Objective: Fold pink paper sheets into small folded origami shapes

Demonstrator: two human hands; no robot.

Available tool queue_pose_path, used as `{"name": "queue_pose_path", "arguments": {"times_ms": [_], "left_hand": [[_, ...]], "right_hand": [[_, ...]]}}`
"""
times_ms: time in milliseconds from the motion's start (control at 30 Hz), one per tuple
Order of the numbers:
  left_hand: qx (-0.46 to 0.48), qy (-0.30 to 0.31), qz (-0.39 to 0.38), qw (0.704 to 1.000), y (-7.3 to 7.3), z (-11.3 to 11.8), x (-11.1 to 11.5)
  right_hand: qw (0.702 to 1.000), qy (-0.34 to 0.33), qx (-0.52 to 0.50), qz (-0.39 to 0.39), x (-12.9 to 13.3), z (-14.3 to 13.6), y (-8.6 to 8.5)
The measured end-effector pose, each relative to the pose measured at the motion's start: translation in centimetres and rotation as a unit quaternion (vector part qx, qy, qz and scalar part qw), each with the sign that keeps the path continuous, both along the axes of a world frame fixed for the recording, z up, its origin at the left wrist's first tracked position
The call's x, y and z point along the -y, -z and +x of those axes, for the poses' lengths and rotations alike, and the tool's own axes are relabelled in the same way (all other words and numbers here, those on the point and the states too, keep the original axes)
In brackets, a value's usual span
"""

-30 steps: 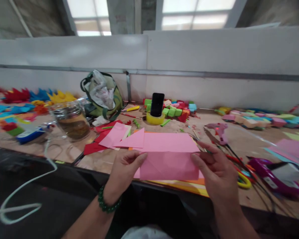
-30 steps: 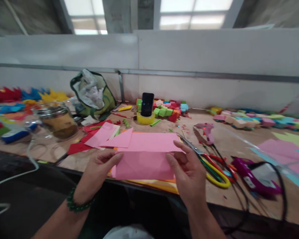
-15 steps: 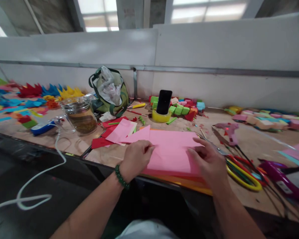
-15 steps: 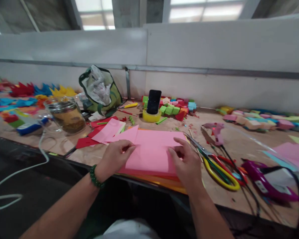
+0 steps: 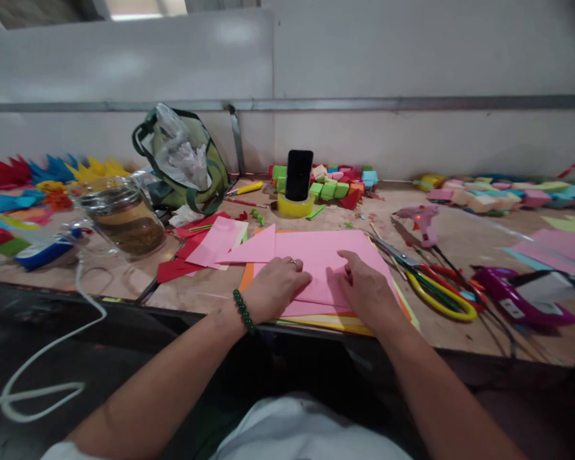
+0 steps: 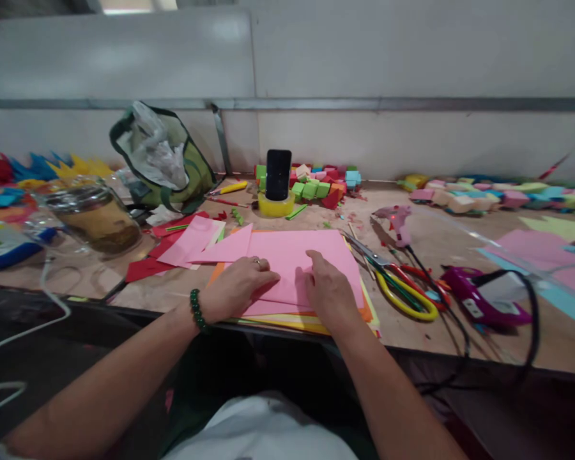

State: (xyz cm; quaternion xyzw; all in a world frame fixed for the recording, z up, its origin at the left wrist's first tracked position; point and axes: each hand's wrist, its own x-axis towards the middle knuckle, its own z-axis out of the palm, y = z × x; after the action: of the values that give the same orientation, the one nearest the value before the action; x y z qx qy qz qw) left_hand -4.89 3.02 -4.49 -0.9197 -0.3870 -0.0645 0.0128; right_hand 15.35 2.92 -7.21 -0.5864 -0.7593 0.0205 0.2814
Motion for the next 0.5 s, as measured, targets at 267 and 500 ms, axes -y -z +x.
{"name": "queue_pose_path", "arguments": {"times_ms": [267, 500], "left_hand": [[0.022, 0.044, -0.087, 0.995, -0.8, -1.8, 1.4], [0.038, 0.046, -0.136, 0.989, -0.8, -2.4, 1.5]], "right_hand": [[0.956, -0.280, 0.077, 0.034, 0.6, 0.1, -1.6], [0.920, -0.375, 0.115, -0.027, 1.4, -0.4, -2.6]]}}
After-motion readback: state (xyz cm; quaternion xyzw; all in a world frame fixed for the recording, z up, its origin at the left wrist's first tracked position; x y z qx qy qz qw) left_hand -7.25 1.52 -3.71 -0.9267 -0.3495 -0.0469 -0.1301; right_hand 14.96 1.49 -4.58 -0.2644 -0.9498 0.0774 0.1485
